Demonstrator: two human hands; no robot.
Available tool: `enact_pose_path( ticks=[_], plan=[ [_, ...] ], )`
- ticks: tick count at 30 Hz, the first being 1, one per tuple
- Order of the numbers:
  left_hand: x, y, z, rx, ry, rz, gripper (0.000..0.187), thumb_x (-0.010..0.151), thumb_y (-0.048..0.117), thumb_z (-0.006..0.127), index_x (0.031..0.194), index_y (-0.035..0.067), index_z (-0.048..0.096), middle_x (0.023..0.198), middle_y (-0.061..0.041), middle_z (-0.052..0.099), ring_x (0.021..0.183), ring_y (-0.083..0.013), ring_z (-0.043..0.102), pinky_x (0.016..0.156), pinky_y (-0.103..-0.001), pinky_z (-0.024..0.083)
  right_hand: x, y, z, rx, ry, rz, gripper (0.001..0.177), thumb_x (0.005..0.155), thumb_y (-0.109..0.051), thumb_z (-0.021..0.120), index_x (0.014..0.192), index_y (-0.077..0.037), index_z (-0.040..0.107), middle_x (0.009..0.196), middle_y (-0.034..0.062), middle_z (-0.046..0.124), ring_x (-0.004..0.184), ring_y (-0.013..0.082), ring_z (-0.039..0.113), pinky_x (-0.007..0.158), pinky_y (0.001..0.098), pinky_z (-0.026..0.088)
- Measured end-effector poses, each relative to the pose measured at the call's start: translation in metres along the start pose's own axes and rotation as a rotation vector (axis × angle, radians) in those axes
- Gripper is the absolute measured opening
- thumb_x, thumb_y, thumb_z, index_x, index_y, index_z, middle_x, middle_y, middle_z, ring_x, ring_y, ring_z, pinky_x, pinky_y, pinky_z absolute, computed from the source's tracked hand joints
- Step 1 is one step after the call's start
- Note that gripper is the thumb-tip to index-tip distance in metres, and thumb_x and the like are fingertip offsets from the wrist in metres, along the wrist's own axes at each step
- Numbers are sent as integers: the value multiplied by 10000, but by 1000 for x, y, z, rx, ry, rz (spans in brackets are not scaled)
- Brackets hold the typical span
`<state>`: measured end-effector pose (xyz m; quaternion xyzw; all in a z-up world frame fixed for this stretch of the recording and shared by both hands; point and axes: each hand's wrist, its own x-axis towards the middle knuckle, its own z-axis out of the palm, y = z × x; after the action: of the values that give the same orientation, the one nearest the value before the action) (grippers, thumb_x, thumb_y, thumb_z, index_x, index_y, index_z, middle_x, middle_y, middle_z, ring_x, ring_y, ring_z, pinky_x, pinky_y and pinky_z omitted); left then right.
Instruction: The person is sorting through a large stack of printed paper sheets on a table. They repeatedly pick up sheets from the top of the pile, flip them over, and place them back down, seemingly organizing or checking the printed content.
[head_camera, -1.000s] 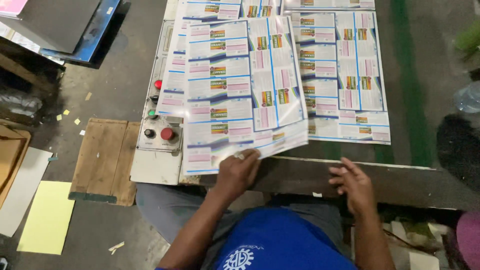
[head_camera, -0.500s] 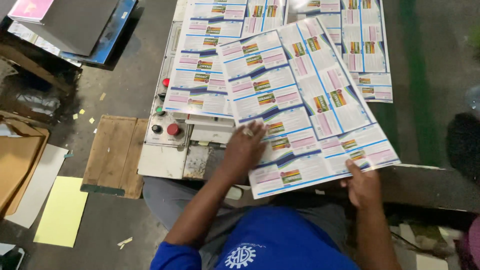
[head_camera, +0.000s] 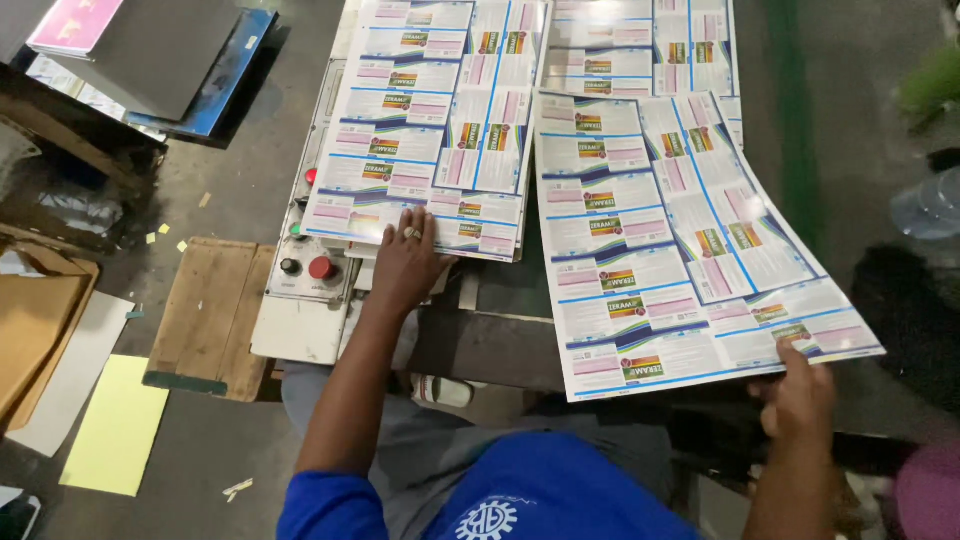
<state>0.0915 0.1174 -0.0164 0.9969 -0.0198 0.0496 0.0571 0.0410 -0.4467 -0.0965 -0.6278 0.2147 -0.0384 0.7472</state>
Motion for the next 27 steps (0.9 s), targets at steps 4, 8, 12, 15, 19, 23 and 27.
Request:
enact_pose_path(
  ticks=[4, 8, 12, 15, 19, 23, 27],
  plan=[
    [-5, -9, 7, 72, 149, 91, 689, 922, 483, 670, 1351, -37, 530, 1433, -248, 554, 1355, -411, 511, 1037, -541, 448, 1, 12, -12, -6, 70, 106, 255, 1012, -186, 598, 1214, -30, 597, 1003, 71, 672, 753, 173, 642, 508, 311, 465],
    [-9, -14, 11, -75, 329, 191, 225, 1027, 232, 628, 1169, 59, 613, 1178, -174, 733, 1112, -362, 702, 837, -478, 569, -7, 42, -20, -72, 37, 135, 262, 1019, -157, 616, 1238, -14, 601, 1010, 85, 673, 733, 183, 628, 499, 312, 446],
    [-5, -6, 6, -50, 371, 171, 208, 964, 82, 586, 1167, 75, 628, 977, -142, 742, 877, -341, 736, 699, -462, 570, -22, 52, 7, -139, -45, 130, 252, 997, -104, 602, 1223, 8, 592, 955, 136, 690, 685, 235, 660, 471, 321, 429],
    [-12, 4, -1, 51, 261, 3, 94, 979, 116, 630, 1065, 123, 667, 797, -125, 710, 727, -331, 712, 612, -465, 539, -27, 46, 26, -134, -149, 124, 247, 990, -74, 574, 1226, -5, 594, 945, 130, 714, 680, 225, 687, 461, 311, 438],
    [-21, 5, -6, -89, 430, 40, 71, 958, 176, 679, 995, 134, 723, 735, -139, 699, 687, -355, 696, 595, -479, 530, 5, 31, 59, -122, -233, 99, 243, 1018, -117, 586, 1238, -14, 575, 965, 119, 718, 689, 218, 704, 470, 303, 443],
    [-31, -2, -8, -180, 431, 55, 131, 933, 190, 697, 1039, 154, 766, 800, -147, 719, 714, -353, 703, 622, -476, 547, 47, 7, 90, -127, -306, 83, 272, 1030, -174, 586, 1268, -43, 586, 1005, 118, 725, 720, 199, 713, 484, 288, 449],
    [-51, 16, -30, -106, 474, -57, 124, 969, 167, 695, 1051, 134, 782, 767, -171, 712, 707, -376, 693, 617, -497, 530, 66, 5, 90, -100, -318, 125, 303, 1069, -226, 579, 1290, -19, 591, 1032, 124, 726, 743, 187, 718, 504, 278, 461]
  ],
)
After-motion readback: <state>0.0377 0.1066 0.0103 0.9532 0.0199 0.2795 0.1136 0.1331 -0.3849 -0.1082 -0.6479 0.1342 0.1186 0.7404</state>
